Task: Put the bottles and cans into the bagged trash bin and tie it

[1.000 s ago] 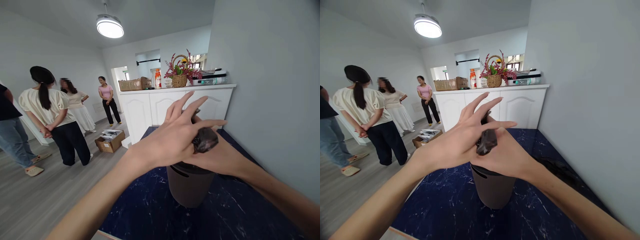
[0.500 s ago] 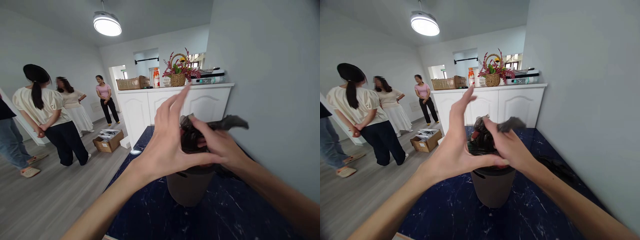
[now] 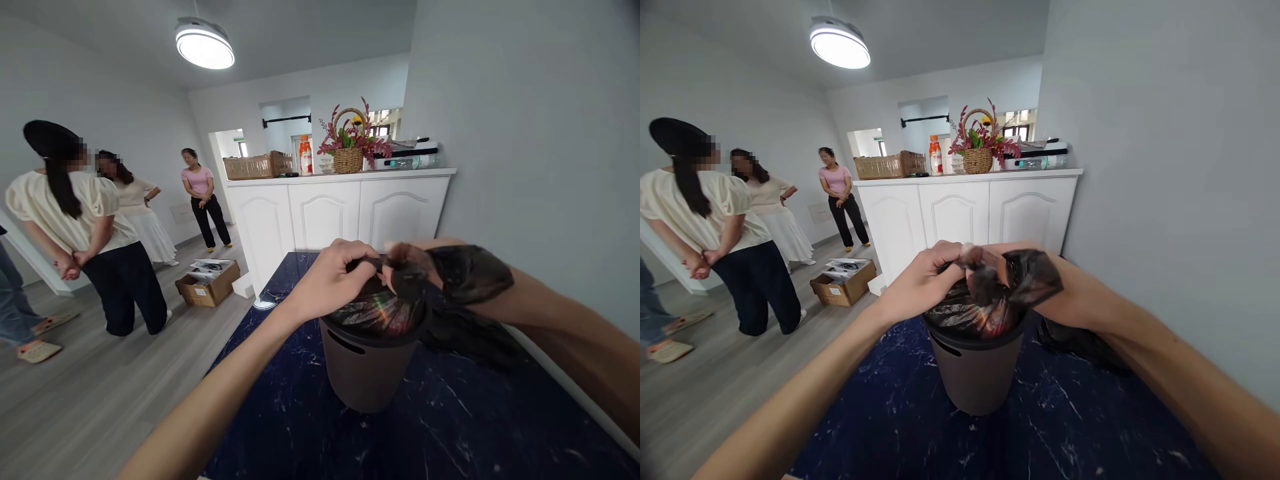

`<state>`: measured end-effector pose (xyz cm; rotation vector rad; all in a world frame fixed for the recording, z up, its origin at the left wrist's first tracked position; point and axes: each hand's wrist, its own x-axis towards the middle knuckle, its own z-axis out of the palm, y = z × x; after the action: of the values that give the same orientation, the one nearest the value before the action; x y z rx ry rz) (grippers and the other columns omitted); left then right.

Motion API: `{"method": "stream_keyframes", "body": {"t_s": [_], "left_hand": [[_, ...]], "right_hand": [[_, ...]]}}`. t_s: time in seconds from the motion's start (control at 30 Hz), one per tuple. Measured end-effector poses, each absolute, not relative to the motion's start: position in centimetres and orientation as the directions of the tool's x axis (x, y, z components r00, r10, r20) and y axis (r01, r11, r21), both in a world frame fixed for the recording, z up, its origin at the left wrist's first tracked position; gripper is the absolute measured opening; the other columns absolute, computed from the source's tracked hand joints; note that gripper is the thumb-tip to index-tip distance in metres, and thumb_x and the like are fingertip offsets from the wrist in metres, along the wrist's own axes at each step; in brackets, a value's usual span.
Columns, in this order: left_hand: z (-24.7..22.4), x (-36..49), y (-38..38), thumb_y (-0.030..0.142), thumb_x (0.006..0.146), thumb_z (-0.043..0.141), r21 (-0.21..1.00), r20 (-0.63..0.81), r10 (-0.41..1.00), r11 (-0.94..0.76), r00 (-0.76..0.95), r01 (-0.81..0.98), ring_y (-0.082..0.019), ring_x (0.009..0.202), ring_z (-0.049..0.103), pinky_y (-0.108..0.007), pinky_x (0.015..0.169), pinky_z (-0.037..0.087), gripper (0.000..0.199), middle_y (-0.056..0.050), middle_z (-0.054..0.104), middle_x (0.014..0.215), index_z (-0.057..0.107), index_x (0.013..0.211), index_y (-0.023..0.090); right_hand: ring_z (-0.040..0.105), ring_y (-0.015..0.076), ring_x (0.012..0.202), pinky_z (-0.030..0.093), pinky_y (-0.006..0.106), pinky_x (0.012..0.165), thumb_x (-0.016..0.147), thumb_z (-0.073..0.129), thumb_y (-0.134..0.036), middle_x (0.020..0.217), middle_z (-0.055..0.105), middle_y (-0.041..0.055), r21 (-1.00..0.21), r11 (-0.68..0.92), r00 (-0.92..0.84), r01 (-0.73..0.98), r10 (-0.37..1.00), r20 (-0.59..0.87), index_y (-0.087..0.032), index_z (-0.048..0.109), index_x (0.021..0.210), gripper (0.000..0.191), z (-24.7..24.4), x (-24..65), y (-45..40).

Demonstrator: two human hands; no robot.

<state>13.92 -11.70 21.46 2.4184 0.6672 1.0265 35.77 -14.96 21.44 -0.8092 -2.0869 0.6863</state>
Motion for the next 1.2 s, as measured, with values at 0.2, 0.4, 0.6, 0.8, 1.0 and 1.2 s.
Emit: {"method": "stream_keyframes", "body": {"t_s": [0.2,0.4,0.6,0.8,1.0,1.2], "left_hand": [[21.9,13.9,-12.2,0.024,0.097,0.04,0.61,0.506,0.692,-0.709,0.515,0.354,-0.017,0.076,0.054,-0.033,0.075,0.042,0.03,0.001,0.058,0.075,0.055,0.071,0.022],[21.3,15.2,-13.3,0.022,0.094,0.041,0.437,0.609,0.622,-0.781,0.492,0.447,-0.021,0.082,0.055,-0.037,0.087,0.044,0.026,-0.001,0.058,0.07,0.05,0.07,0.023],[21.4,14.9,-13.8,0.037,0.106,0.035,0.375,0.575,0.618,-0.782,0.536,0.499,-0.021,0.075,0.054,-0.043,0.096,0.043,0.044,-0.002,0.064,0.072,0.054,0.069,0.023],[21.7,14.8,-14.5,0.053,0.113,0.024,0.695,0.451,0.742,-0.641,0.496,0.327,-0.025,0.095,0.068,-0.04,0.101,0.046,0.068,-0.004,0.077,0.09,0.075,0.08,0.024],[21.5,15.7,-13.7,0.066,0.097,0.063,0.896,0.372,0.848,-0.435,0.377,0.095,-0.024,0.1,0.069,-0.035,0.089,0.051,0.047,-0.006,0.079,0.101,0.08,0.089,0.023],[20.7,16.0,-12.6,0.053,0.085,0.083,0.965,0.26,0.889,-0.255,0.377,-0.063,-0.016,0.078,0.066,-0.03,0.074,0.049,0.034,-0.003,0.074,0.085,0.076,0.079,0.02]], "right_hand": [[0.072,0.0197,0.083,0.052,0.031,0.073,0.105,0.063,-0.044,0.094,0.078,0.0015,-0.35,0.798,-0.487,0.49,0.584,0.65,-0.027,0.077,0.101,0.022,21.5,36.6,-15.5],[0.064,0.0173,0.06,0.046,0.032,0.06,0.1,0.065,-0.033,0.074,0.07,-0.0009,-0.178,0.681,-0.198,0.711,0.435,0.878,-0.024,0.064,0.096,0.01,19.1,35.5,-14.6],[0.069,0.0197,0.067,0.05,0.035,0.064,0.101,0.064,-0.027,0.088,0.073,0.0001,-0.153,0.672,-0.091,0.724,0.313,0.945,-0.029,0.061,0.096,0.006,18.1,34.3,-14.2],[0.069,0.0251,0.086,0.055,0.039,0.071,0.101,0.062,-0.016,0.096,0.069,0.0049,-0.008,0.713,-0.097,0.701,0.106,0.99,-0.03,0.06,0.097,0.015,17.4,33.6,-13.9],[0.067,0.0232,0.088,0.054,0.04,0.077,0.1,0.054,-0.004,0.097,0.067,0.0039,0.115,0.717,-0.154,0.687,-0.01,0.988,-0.029,0.062,0.093,0.028,17.0,33.5,-13.0],[0.057,0.0224,0.078,0.045,0.037,0.069,0.099,0.056,-0.006,0.083,0.058,0.0037,0.144,0.642,-0.189,0.753,0.001,0.982,-0.026,0.061,0.086,0.024,17.2,33.9,-12.9]]}}
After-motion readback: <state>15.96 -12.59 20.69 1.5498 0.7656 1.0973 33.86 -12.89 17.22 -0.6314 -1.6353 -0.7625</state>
